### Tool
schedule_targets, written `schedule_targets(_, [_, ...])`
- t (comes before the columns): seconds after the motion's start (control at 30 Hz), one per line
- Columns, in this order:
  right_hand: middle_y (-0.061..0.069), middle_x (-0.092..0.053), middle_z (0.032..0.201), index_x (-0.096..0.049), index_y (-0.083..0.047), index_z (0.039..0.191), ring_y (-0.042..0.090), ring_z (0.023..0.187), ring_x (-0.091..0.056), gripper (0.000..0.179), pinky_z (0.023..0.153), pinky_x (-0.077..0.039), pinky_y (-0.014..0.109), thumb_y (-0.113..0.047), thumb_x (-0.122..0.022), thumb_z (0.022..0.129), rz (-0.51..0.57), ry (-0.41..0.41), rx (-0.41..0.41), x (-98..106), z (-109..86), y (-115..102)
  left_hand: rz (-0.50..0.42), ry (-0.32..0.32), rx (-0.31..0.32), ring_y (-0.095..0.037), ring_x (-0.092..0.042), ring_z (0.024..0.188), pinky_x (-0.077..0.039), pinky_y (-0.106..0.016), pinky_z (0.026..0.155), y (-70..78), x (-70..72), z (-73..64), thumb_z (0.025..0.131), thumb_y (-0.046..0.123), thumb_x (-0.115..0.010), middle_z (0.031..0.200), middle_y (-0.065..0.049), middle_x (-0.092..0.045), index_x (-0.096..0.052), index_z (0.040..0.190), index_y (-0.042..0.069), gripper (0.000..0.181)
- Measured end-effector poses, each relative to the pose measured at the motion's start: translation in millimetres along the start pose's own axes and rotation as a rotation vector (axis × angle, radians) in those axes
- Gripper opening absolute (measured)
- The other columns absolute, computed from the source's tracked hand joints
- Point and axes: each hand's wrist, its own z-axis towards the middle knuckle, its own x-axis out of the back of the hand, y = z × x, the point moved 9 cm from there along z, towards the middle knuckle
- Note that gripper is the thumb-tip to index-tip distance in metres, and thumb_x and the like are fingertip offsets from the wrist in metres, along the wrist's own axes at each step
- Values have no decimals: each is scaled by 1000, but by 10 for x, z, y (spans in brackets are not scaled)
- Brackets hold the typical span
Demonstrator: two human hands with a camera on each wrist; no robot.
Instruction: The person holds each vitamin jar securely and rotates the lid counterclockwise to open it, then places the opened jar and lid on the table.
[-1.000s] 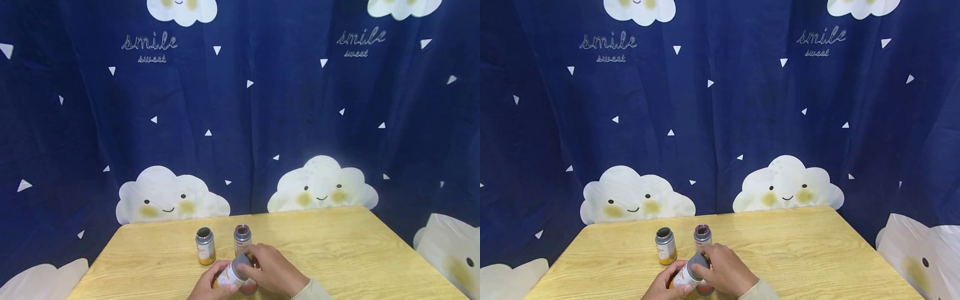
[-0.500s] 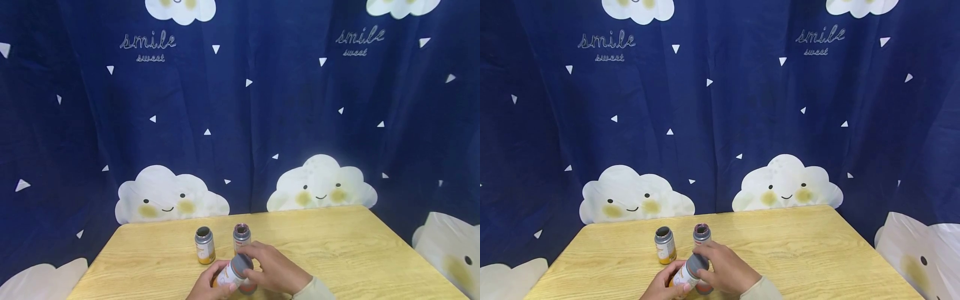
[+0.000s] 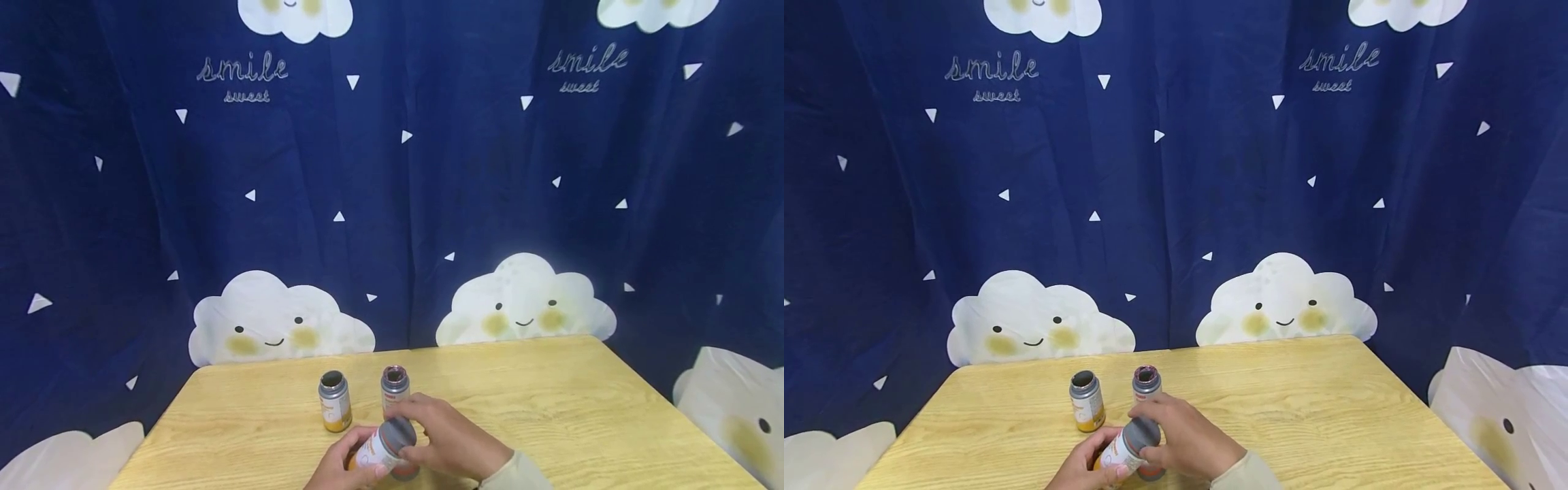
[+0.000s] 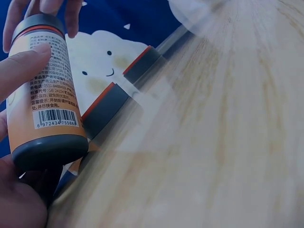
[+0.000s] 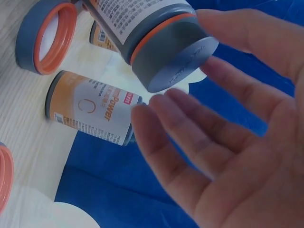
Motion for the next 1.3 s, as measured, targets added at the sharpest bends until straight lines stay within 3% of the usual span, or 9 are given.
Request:
schedule_targets(0.13, [-6,-64,112,-61,-19,126,7,98,-59,44,84,-51,29,-38,-70,87,45,2,-126,-9,-9,102,-16,-14,-2,-22,-59,104,-51,-30,84,-5,-13,-5,92,13,-64,119,-13,-59,-48,135,0,47])
schedule_targets(0.3, [-7,-66,97,-63,-17,116,4,81,-59,40,71,-52,26,-45,-67,88,121,20,-207,-11,-5,188,-34,-20,-5,-24,-58,106,-51,-31,85,-1,-26,-1,93,14,-64,121,-14,-59,-48,136,2,47])
schedule_targets(0.53, [-9,-67,92,-64,-17,111,1,75,-60,30,68,-52,24,-34,-70,88,197,37,-187,-45,26,184,-40,-24,-1,-24,-58,107,-51,-32,86,5,-31,5,92,14,-64,122,-14,-58,-47,137,3,49])
schedule_targets(0.7, [-7,-67,93,-64,-15,112,0,77,-60,30,68,-52,22,-32,-70,88,185,70,-163,-25,40,151,-33,-35,-19,-24,-58,108,-50,-32,87,14,-21,25,91,13,-64,124,-13,-58,-45,139,2,52])
schedule_targets(1.03, [-10,-65,97,-64,-17,110,1,82,-60,28,72,-52,24,-35,-69,89,136,63,-158,-42,45,132,-30,-28,16,-25,-56,111,-48,-33,91,-34,4,21,91,15,-65,126,-12,-56,-41,142,3,58])
schedule_targets(1.3, [-7,-63,108,-63,-15,122,1,88,-58,35,79,-51,26,-29,-67,90,70,51,-102,-54,27,73,-12,-19,6,-25,-57,109,-50,-33,88,-42,12,23,91,15,-65,123,-13,-57,-43,140,2,55])
